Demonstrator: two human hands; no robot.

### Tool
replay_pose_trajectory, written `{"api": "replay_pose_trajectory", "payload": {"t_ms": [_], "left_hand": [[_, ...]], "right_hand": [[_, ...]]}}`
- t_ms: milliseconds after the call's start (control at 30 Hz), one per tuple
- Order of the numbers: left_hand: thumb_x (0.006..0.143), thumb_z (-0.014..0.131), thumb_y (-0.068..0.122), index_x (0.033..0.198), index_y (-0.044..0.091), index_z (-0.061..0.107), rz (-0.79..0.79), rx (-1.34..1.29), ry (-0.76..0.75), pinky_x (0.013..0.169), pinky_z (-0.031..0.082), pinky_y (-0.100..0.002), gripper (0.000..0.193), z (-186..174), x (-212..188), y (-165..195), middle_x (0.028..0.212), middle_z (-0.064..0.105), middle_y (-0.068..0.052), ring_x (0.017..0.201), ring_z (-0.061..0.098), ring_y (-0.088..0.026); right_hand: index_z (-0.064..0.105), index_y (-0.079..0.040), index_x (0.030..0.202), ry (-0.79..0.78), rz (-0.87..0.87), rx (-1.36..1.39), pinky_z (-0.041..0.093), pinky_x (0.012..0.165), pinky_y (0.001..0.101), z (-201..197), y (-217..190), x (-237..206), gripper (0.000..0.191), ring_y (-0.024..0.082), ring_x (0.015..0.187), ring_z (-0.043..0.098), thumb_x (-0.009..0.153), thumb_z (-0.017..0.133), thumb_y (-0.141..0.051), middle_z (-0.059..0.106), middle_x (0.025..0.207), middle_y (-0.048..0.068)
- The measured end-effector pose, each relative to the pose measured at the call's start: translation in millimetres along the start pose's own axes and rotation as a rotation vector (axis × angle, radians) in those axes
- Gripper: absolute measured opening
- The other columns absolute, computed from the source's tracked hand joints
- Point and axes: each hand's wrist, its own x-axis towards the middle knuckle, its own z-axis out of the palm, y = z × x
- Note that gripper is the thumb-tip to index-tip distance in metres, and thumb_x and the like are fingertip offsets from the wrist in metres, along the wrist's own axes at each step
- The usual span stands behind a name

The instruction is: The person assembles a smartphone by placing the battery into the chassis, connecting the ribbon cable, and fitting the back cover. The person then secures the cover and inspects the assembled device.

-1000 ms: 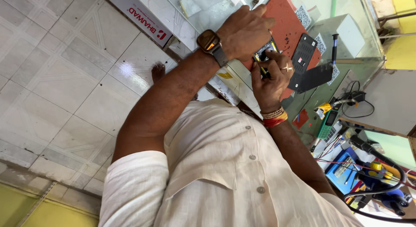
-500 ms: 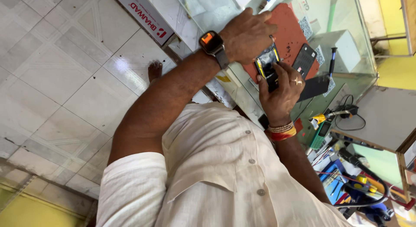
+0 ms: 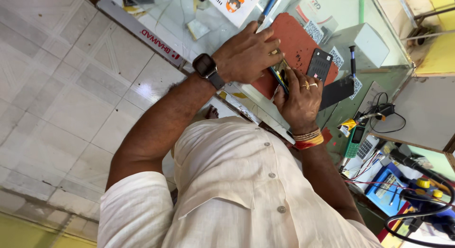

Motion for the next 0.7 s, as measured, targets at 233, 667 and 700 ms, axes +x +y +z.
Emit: {"api": "replay_pose_trajectory", "payload": {"t_ms": [233, 667, 700], "left_hand": [[0.097, 0.069, 0.028, 0.094, 0.017, 0.074, 0.074, -0.16, -0.047, 0.094, 0.043, -0.045, 0.012, 8, 21, -13, 0.092, 0.072, 0.006, 0.106, 0.063, -0.021], [0.086, 0.076, 0.037, 0.094, 0.018, 0.077, 0.033, -0.256, -0.23, 0.087, 0.043, -0.049, 0.02, 12, 46, -20, 0.092, 0.075, 0.001, 0.102, 0.065, -0.026], [0.084, 0.077, 0.034, 0.098, 0.018, 0.077, 0.022, -0.283, -0.211, 0.086, 0.043, -0.05, 0.022, 13, 45, -19, 0.094, 0.074, 0.0, 0.101, 0.065, -0.026]], "right_hand": [[0.064, 0.0, 0.136, -0.06, 0.033, 0.063, 0.046, 0.103, 0.0495, -14, 11, 6, 0.039, 0.032, 0.111, 0.067, 0.103, 0.063, -0.019, 0.071, 0.125, 0.017], [0.069, -0.001, 0.117, 0.102, 0.167, 0.125, 0.052, 0.08, 0.0438, -13, 1, 22, 0.019, 0.032, 0.088, 0.067, 0.1, 0.072, -0.006, 0.071, 0.098, 0.014], [0.069, -0.001, 0.116, 0.107, 0.178, 0.135, 0.052, 0.078, 0.0435, -13, -1, 23, 0.018, 0.032, 0.086, 0.067, 0.1, 0.072, -0.006, 0.071, 0.097, 0.014]]}}
